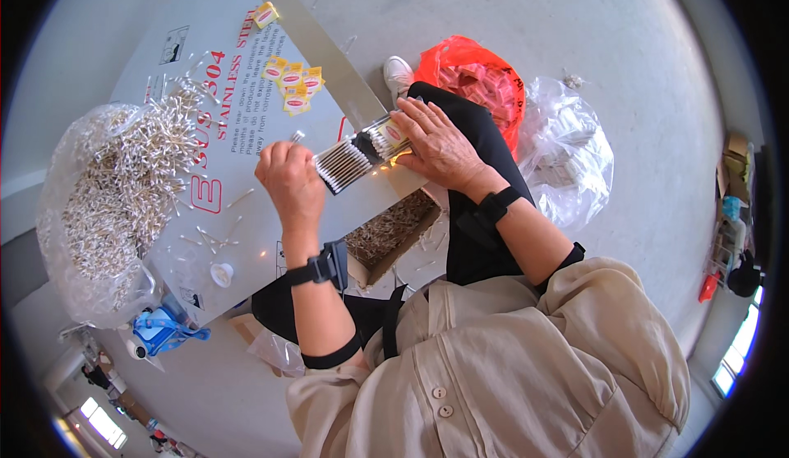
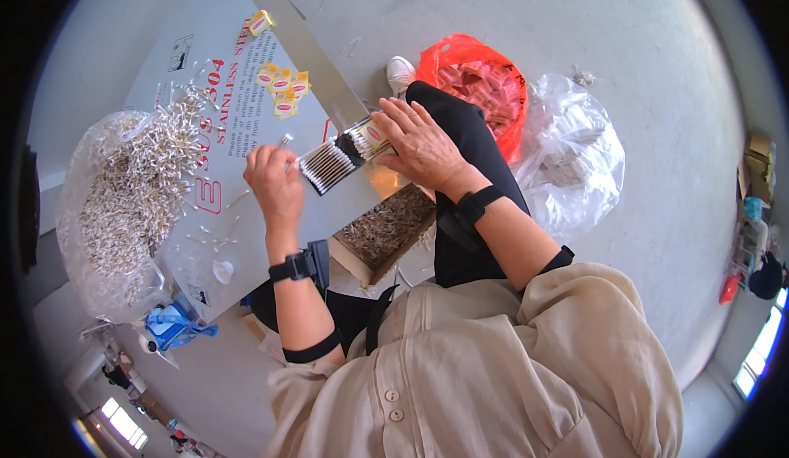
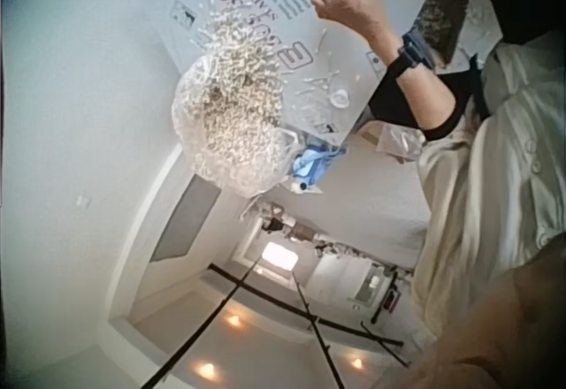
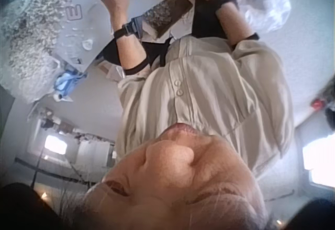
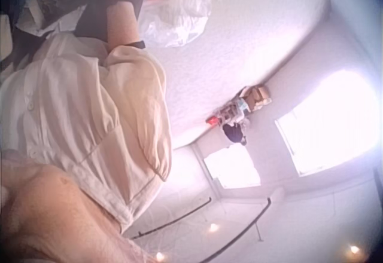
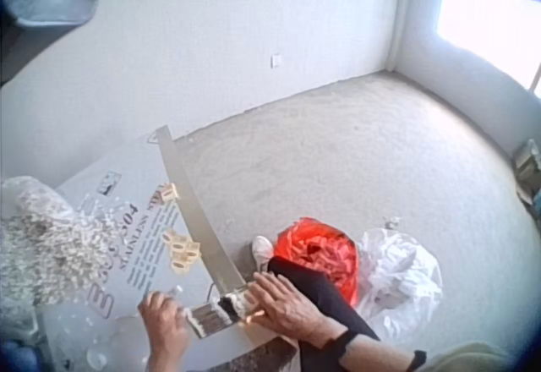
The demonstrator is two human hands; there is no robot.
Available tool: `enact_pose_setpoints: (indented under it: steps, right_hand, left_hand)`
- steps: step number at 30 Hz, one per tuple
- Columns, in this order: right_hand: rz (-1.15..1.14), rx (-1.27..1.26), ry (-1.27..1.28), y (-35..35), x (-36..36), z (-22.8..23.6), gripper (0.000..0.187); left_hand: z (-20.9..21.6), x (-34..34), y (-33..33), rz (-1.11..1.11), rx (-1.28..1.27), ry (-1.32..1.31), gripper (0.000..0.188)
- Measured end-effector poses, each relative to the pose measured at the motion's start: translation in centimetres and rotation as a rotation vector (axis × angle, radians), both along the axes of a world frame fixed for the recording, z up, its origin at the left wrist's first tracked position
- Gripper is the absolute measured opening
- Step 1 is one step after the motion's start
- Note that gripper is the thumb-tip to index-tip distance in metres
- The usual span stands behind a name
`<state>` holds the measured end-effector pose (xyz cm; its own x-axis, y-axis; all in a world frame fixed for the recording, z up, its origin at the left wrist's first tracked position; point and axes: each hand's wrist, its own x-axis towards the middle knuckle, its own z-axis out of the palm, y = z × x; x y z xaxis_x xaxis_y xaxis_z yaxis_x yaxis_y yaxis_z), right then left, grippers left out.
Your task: Manually aligning cotton swabs into rows and inserting them into plastic packaging bags.
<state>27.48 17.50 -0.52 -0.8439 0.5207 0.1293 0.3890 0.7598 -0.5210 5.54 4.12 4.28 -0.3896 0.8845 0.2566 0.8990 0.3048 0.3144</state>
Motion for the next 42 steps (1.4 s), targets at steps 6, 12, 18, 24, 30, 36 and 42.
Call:
enact_pose_setpoints:
  steps: [6,12,18,24,30,36,42]
  right_hand:
    - [-0.003,0.019,-0.009,0.1,0.2,-0.2,0.072]
    - [-0.015,0.004,-0.003,0.0,0.1,0.2,0.071]
    - [-0.012,0.006,0.006,-0.1,-0.1,0.2,0.071]
    - [-0.009,-0.005,-0.009,0.1,0.0,0.6,0.071]
    - [-0.002,0.005,0.014,0.0,0.0,0.2,0.072]
    - [-0.006,-0.003,-0.001,0.1,0.1,0.0,0.072]
    - [-0.011,-0.01,-0.001,0.1,0.1,0.0,0.071]
  left_hand:
    - [2.1,1.5,-5.4,-0.182,-0.121,-0.348,0.012]
    - [-0.5,0.0,-5.8,-0.079,-0.137,-0.382,0.01]
    - [-2.0,-4.0,-2.4,0.223,0.055,-0.015,0.019]
    - [-3.2,-6.2,-2.2,0.373,0.04,0.014,0.018]
    - [-3.9,-7.0,-2.0,0.259,-0.098,-0.037,0.015]
    - [-3.4,-7.5,-2.2,0.159,-0.069,-0.065,0.015]
    - [-0.9,-4.0,-0.3,0.046,-0.16,-0.259,0.01]
